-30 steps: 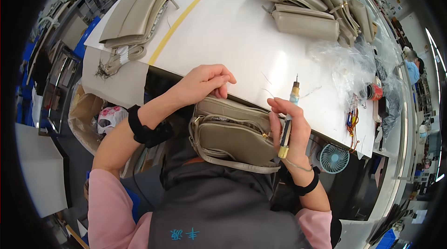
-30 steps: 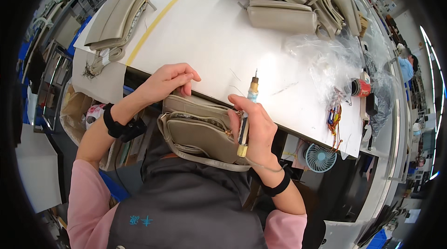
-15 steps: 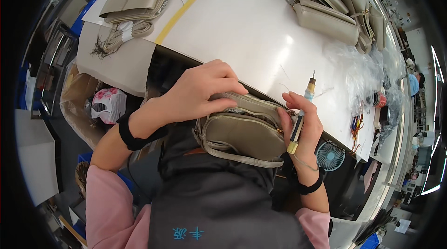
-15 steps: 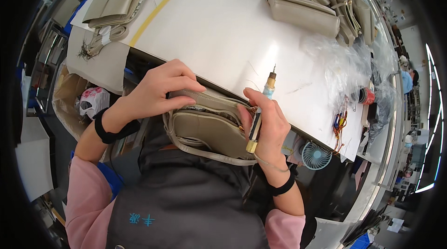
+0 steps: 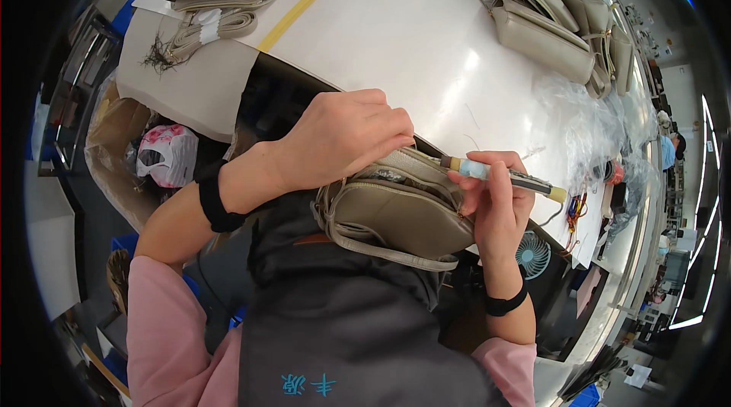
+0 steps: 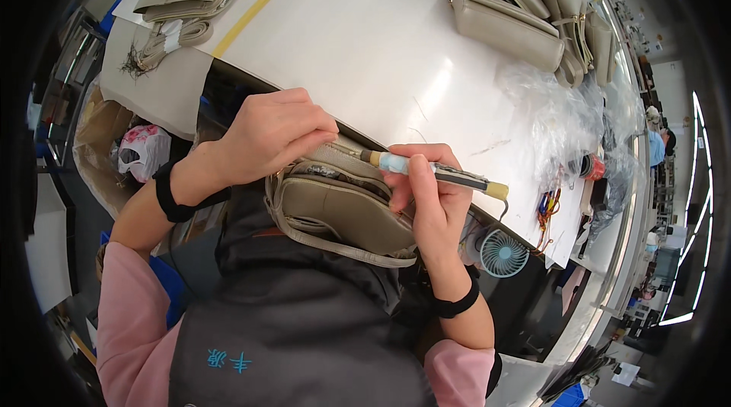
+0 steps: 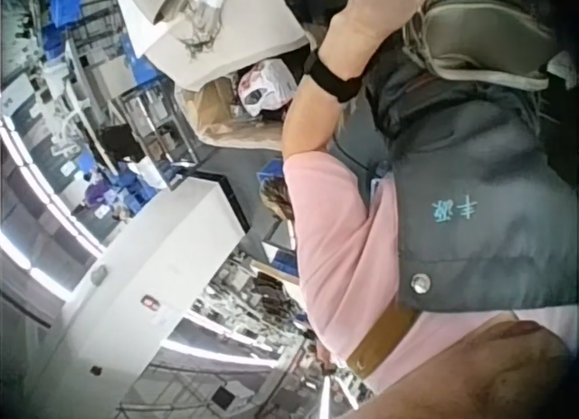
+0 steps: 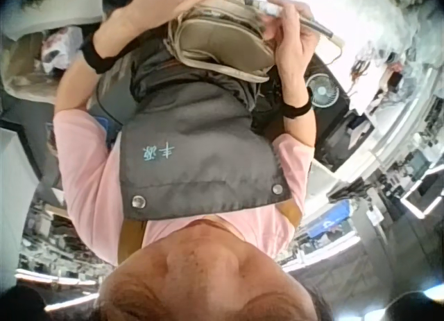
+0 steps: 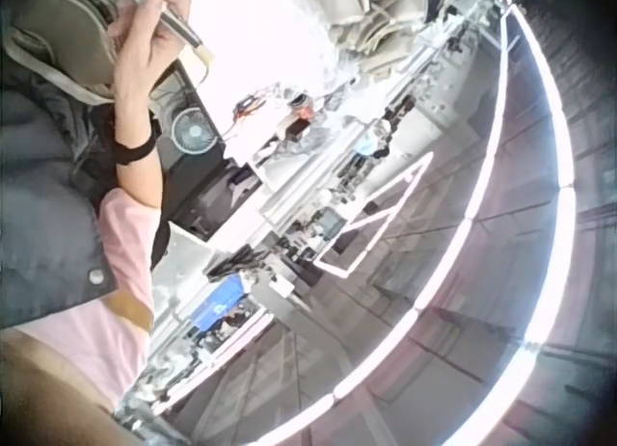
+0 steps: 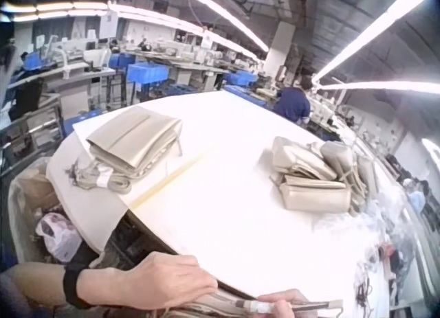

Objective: The person organizes beige handbags on a white table and uses a pen-like tool to apply a substance to the zipper pulls and edges of the bags. They handle the bags one at a time, opening zippers and applying the tool to specific points before placing the bags back on the table.

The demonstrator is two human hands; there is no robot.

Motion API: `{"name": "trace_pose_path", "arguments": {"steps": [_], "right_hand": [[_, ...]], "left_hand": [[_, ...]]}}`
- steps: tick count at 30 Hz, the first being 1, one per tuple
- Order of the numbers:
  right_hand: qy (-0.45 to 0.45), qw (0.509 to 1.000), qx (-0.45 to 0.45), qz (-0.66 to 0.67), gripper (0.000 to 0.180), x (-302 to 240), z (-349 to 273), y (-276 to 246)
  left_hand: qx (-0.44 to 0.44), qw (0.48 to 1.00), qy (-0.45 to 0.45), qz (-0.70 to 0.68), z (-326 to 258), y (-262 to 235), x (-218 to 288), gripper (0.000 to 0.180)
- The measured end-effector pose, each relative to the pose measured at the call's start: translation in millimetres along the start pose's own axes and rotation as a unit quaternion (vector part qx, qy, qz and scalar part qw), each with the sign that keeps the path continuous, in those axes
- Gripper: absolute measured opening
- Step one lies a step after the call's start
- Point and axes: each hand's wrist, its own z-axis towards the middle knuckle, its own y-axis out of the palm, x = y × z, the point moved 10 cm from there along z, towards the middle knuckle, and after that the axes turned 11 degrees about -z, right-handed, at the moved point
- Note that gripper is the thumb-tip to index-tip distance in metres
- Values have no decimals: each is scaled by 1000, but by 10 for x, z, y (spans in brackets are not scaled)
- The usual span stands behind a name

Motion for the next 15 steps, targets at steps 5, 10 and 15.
{"name": "trace_pose_path", "arguments": {"steps": [5, 10, 15], "right_hand": [[5, 1000, -22, -19, 18, -27, 75, 150], [21, 999, -29, -40, 15, -10, 58, 178], [25, 998, -39, -51, 15, 21, 48, 185]], "left_hand": [[9, 998, -53, -25, -13, -21, -92, 7], [18, 997, -59, -46, -26, -15, -136, 8], [9, 999, -44, -30, -23, 3, -93, 10]]}}
